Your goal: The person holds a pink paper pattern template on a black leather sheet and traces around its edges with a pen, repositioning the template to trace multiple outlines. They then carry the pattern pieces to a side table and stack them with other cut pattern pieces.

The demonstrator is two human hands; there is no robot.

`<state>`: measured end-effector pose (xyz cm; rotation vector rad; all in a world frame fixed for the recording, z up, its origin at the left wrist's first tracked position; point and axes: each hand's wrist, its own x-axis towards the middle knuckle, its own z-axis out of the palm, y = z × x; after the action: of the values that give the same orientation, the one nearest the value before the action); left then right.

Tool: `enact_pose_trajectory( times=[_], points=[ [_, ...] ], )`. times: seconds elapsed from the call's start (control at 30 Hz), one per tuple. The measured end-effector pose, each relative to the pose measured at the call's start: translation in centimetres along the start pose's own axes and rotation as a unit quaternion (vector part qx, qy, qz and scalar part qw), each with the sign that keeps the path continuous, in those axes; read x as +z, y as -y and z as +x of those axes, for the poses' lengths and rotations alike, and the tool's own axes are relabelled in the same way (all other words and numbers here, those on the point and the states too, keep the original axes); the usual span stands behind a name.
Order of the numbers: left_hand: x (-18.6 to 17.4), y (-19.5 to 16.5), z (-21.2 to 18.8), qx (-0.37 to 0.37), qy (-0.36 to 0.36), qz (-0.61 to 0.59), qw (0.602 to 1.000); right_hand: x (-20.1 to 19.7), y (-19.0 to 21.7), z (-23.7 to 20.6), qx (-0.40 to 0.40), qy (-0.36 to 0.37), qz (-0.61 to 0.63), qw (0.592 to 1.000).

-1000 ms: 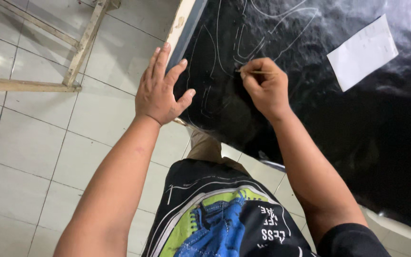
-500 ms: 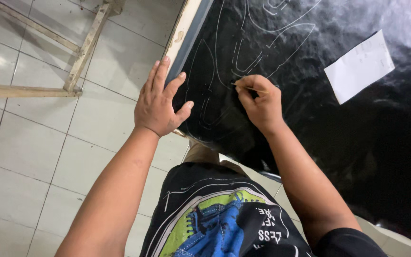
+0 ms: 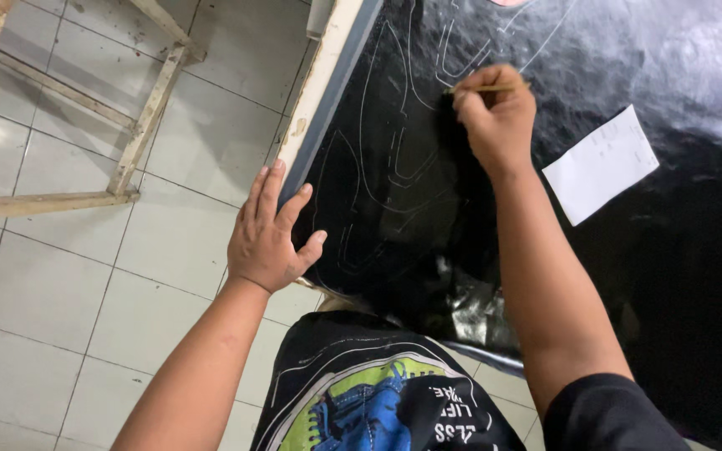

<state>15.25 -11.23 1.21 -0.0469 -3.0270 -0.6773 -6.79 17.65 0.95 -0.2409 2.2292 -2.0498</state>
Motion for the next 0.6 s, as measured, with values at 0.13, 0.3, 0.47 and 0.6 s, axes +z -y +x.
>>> enact_pose_trajectory(
  times=[0.13,0.3,0.47,0.6],
  points=[
    [0.1,0.7,0.7,0.004,0.0,-0.001,1.0,0.8,-0.4,-0.6,-0.003,0.001,-0.104,0.995],
    [0.1,1.0,1.5,0.005,0.004,0.006,1.0,0.9,-0.3,0.2,-0.03,0.007,-0.132,0.991],
    [0.1,1.1,2.1,0.007,0.005,0.008,1.0,0.9,-0.3,0.6,-0.046,0.015,-0.127,0.991],
    [0.3,1.1,2.4,0.005,0.011,0.005,1.0,0.5,-0.4,1.0,-0.029,0.023,-0.146,0.989]
  ],
)
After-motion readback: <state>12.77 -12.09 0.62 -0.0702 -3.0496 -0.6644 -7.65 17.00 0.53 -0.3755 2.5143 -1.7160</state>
